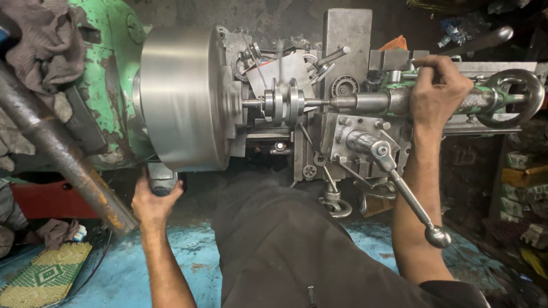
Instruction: The person operates a metal lathe to machine a cylindrical metal workpiece. They adjust the tool post and cross-slide, engage the chuck, and perform multiple cutting passes while monitoring the workpiece surface.
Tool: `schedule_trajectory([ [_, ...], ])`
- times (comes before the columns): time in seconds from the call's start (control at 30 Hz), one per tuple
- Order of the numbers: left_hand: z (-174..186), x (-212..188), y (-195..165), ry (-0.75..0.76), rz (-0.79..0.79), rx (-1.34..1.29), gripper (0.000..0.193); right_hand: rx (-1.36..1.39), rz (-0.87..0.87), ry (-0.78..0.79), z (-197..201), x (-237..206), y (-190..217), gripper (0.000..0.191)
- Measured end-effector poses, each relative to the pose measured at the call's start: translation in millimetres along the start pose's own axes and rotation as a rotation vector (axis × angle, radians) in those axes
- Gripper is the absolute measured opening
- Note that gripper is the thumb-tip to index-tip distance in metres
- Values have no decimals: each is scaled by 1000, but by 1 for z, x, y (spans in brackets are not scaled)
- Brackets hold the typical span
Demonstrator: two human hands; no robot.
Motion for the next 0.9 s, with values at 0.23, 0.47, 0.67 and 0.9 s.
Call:
schedule_trajectory([
  [0.23, -31, -20, -19, -110, -8, 285, 82, 9, 60, 3, 1, -2, 2, 30],
  [0.47, -32, -21, -25, -115, 8, 386, 84, -18, 32, -13, 2, -2, -12, 27],
  [0.67, -26, -18, -33, -79, 58, 378, 89, 16, 31, -31, 2, -4, -21, 29],
  [0.9, 14, -31, -76, -547, -237, -135, 27, 36, 66, -4, 2, 1, 22, 25],
])
Point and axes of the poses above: each hand's wrist, its own x-axis towards the middle knuckle, its own z-axis out of the back of the hand, y = z × x, the point moved 1 cm from there along x, towards the middle knuckle, and after that the axes turned 14 degrees about x, right-handed, at the moved point
